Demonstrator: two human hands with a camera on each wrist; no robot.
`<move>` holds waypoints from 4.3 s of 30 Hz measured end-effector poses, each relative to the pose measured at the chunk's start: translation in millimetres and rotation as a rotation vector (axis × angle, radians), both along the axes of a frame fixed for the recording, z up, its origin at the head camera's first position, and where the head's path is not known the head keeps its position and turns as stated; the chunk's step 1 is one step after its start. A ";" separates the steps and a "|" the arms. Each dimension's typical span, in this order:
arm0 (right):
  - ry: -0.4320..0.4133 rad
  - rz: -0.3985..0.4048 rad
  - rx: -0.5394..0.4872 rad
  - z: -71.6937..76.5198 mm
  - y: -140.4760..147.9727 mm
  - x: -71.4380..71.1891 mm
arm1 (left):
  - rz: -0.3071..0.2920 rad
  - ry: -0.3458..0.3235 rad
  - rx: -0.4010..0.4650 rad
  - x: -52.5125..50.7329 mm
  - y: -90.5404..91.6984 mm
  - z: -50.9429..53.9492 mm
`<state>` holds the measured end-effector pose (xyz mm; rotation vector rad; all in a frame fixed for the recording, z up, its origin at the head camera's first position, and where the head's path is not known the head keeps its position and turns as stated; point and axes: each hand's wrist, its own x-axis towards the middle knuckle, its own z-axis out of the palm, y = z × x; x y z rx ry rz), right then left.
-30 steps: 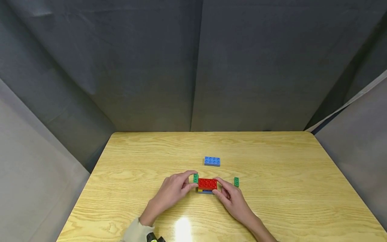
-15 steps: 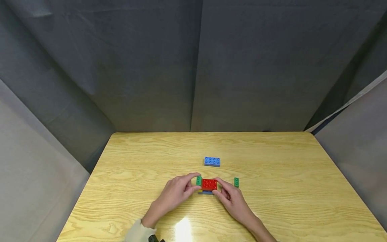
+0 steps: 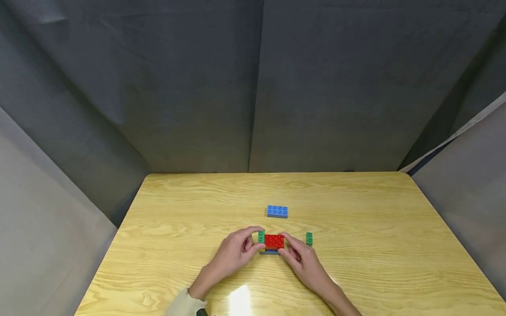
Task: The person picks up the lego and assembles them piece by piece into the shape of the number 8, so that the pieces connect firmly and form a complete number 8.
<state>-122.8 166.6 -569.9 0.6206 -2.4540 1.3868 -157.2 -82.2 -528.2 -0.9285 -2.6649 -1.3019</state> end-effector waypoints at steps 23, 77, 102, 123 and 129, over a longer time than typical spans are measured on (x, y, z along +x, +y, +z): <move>0.040 0.004 -0.009 -3.3 -8.6 12.6 | 0.034 0.132 0.099 14.9 6.2 -16.0; 0.016 -0.137 0.225 17.3 63.6 -6.9 | -0.018 -0.300 0.443 2.4 12.9 -37.2; -0.077 -0.092 0.267 12.7 85.6 -10.8 | -0.005 -0.334 0.441 3.1 14.5 -33.4; -0.094 -0.093 0.288 12.8 82.9 -11.4 | -0.018 -0.318 0.445 0.8 14.3 -34.4; -0.084 -0.094 0.289 12.7 83.0 -10.6 | -0.022 -0.303 0.441 0.6 14.2 -34.9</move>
